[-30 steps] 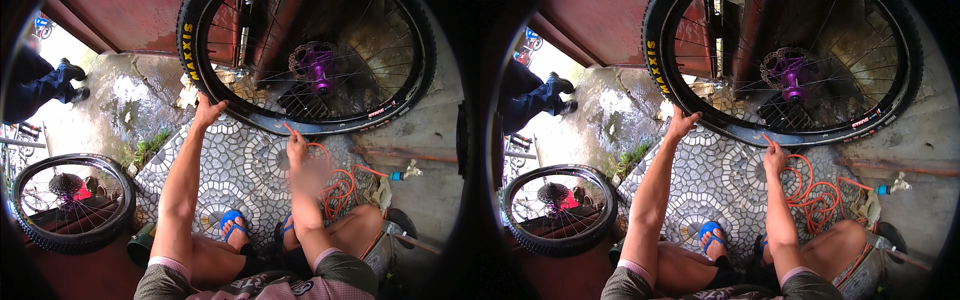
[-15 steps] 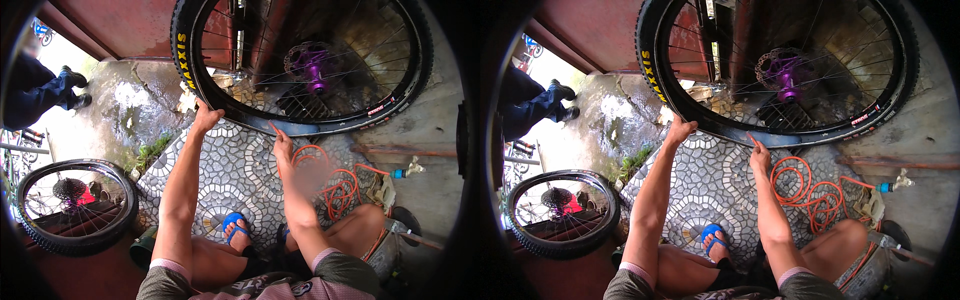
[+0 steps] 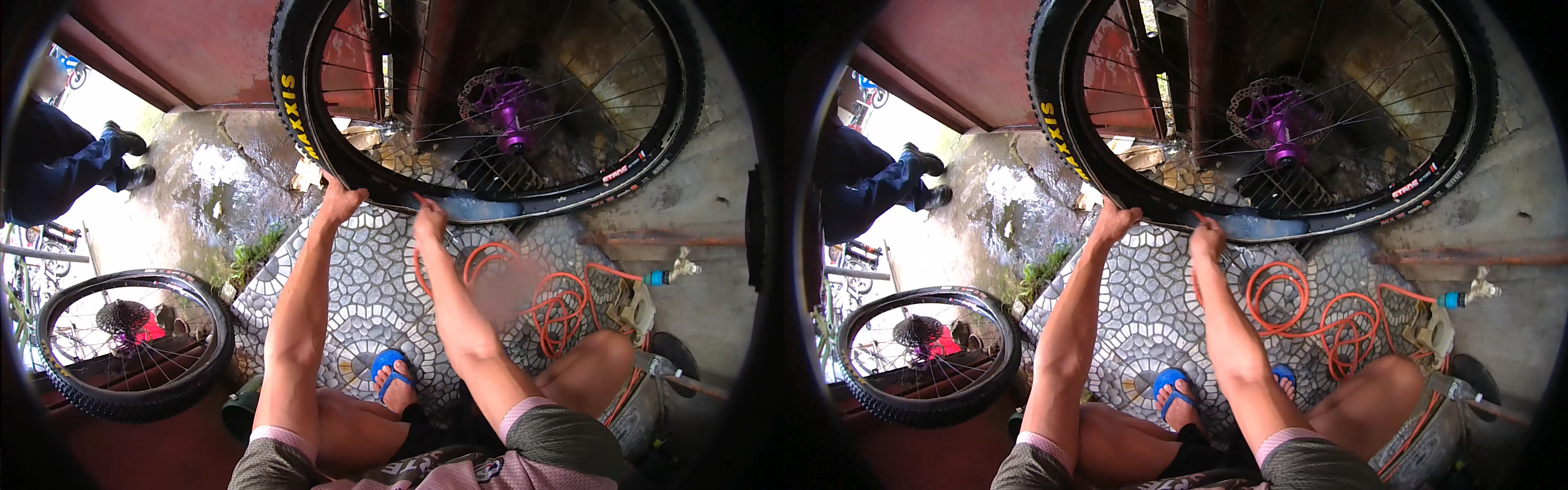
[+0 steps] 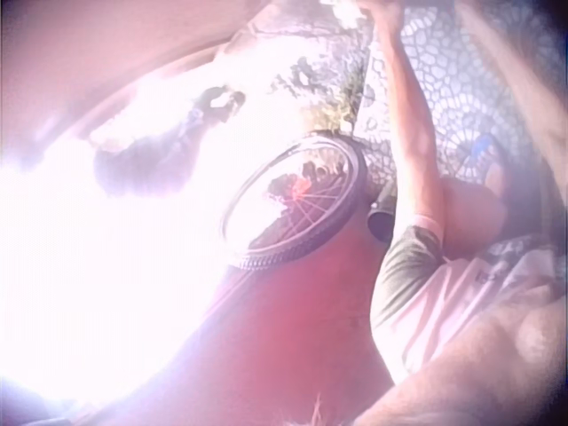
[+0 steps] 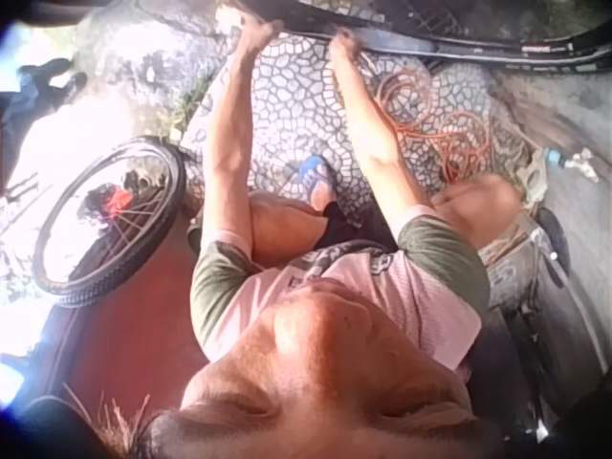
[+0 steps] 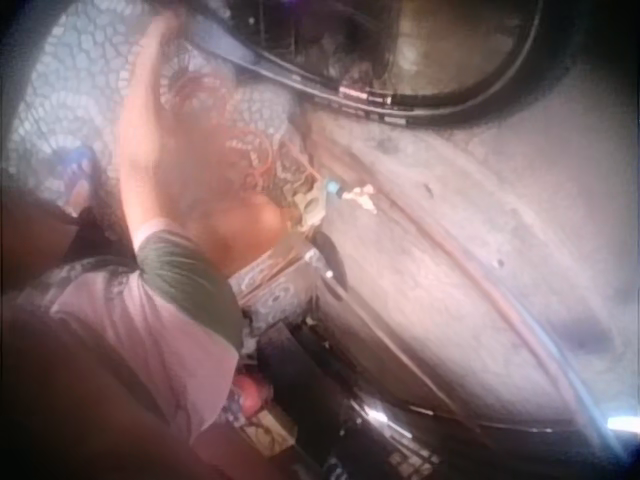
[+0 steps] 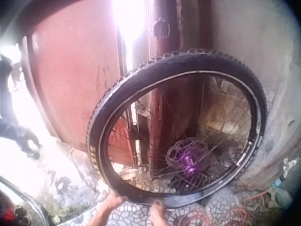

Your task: The person sits on the floor and repeatedly presses the tire bead into the rim of a bicycle wheel, working around the circumference to seat the tire. A second bicycle wheel and an air hose are visible nearby.

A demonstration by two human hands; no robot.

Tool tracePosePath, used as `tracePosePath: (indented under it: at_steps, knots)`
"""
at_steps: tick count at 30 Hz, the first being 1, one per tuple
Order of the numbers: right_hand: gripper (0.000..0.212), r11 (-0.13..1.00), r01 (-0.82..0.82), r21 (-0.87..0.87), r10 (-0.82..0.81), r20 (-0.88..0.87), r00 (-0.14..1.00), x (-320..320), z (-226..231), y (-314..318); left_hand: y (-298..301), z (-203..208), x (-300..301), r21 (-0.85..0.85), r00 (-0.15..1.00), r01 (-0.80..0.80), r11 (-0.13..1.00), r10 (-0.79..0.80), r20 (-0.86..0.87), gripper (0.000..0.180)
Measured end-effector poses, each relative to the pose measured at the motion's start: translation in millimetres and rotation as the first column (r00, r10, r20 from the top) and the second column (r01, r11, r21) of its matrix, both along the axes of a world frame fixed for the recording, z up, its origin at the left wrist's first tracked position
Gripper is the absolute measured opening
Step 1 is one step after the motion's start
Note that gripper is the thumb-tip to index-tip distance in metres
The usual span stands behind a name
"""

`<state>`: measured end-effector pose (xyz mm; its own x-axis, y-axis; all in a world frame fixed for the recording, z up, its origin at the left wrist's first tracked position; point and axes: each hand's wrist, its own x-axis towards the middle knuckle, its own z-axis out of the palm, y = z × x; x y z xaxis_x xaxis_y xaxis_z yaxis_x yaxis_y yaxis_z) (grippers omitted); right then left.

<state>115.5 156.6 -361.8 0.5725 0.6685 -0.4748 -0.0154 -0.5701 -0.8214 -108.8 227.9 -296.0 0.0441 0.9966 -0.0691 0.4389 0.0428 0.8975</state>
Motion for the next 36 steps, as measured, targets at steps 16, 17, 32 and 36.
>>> tracePosePath:
  at_steps: [16, 17, 32, 36]
  knots:
    - [0.032, 0.991, -0.123, 0.059, 0.129, -0.095, 0.987, 28.8, 0.5, -29.4, -13.8, 43.5, 15.3, -0.091, 0.999, -0.035, 0.995, 0.038, 0.033, 0.1]
    - [0.031, 0.996, -0.077, 0.047, 0.083, -0.139, 0.987, 34.8, 5.1, -26.6, -16.2, 50.5, 22.2, 0.024, 0.997, -0.066, 0.998, 0.067, -0.025, 0.099]
    - [0.026, 0.978, -0.016, 0.207, 0.079, -0.297, 0.952, -39.4, 48.1, 29.7, -9.0, 45.1, 33.0, -0.075, 0.997, 0.029, 0.997, -0.023, 0.071, 0.089]
    - [0.026, 0.981, 0.036, 0.19, 0.021, -0.291, 0.957, -61.5, 53.7, 19.0, -10.6, 37.9, 10.2, 0.076, 0.996, 0.027, 0.997, -0.021, -0.089, 0.09]
